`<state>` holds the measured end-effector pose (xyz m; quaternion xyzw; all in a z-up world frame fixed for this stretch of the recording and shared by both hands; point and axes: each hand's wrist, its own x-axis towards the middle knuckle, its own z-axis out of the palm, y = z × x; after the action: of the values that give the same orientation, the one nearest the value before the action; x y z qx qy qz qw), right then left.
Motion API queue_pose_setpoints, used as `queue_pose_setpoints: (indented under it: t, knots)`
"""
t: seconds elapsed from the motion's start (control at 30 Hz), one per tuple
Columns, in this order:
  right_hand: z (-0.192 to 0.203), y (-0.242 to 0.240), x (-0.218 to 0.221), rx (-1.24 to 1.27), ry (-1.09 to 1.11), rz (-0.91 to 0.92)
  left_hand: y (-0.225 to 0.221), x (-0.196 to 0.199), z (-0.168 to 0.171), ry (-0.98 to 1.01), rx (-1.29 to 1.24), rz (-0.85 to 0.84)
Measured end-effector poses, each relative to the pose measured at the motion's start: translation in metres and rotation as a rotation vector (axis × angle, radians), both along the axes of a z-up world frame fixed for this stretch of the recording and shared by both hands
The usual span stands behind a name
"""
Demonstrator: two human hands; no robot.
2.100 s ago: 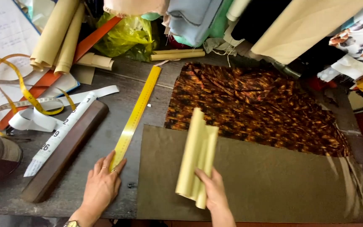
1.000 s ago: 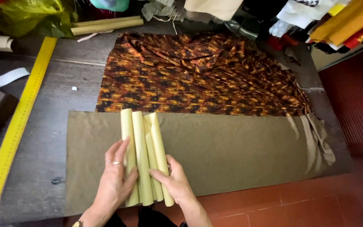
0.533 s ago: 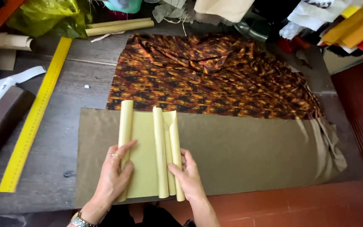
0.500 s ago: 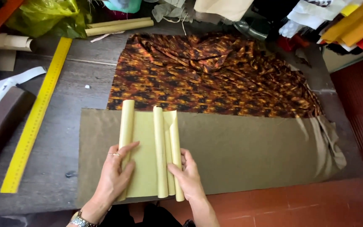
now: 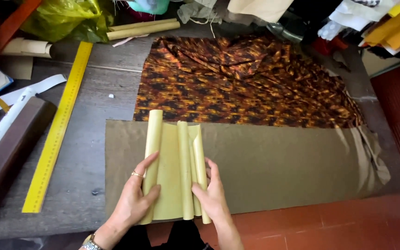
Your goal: Measuring and marking a paper garment pattern on a cutting table using a ruler and chalk.
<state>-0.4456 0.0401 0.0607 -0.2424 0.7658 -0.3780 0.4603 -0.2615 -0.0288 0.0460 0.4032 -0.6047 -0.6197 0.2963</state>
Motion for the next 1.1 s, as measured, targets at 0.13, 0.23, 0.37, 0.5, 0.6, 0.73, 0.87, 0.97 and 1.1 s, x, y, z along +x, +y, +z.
queue_pose_setpoints:
  t: [0.13,0.23,0.37,0.5,0.6,0.73,0.87,0.97,1.1]
  knots:
    - [-0.011,-0.001,-0.029,-0.045,0.048,0.121,0.012,-0.024,-0.002,0.026,-0.015,0.028]
    - [-0.011,0.0,-0.063,-0.009,0.15,0.149,0.02,-0.052,0.002,0.023,0.003,0.058]
    - [0.001,0.005,-0.113,0.061,0.168,0.119,0.034,-0.091,0.0,-0.025,0.013,0.151]
    - [0.002,0.012,-0.162,0.112,0.211,0.101,0.046,-0.121,0.003,-0.102,0.098,0.254]
    - [-0.021,0.023,-0.209,0.061,0.267,0.063,0.049,-0.131,0.004,-0.113,0.223,0.334]
    - [-0.012,0.031,-0.234,0.021,0.123,0.024,0.05,-0.136,-0.006,-0.363,0.164,0.29]
    - [-0.017,0.033,-0.246,0.058,0.128,0.044,0.055,-0.14,-0.029,-0.384,0.025,0.317]
    - [-0.028,0.034,-0.258,0.011,0.133,0.046,0.057,-0.143,-0.041,-0.407,-0.035,0.325]
    - [-0.026,0.032,-0.266,-0.017,0.105,0.027,0.061,-0.145,-0.041,-0.469,-0.028,0.358]
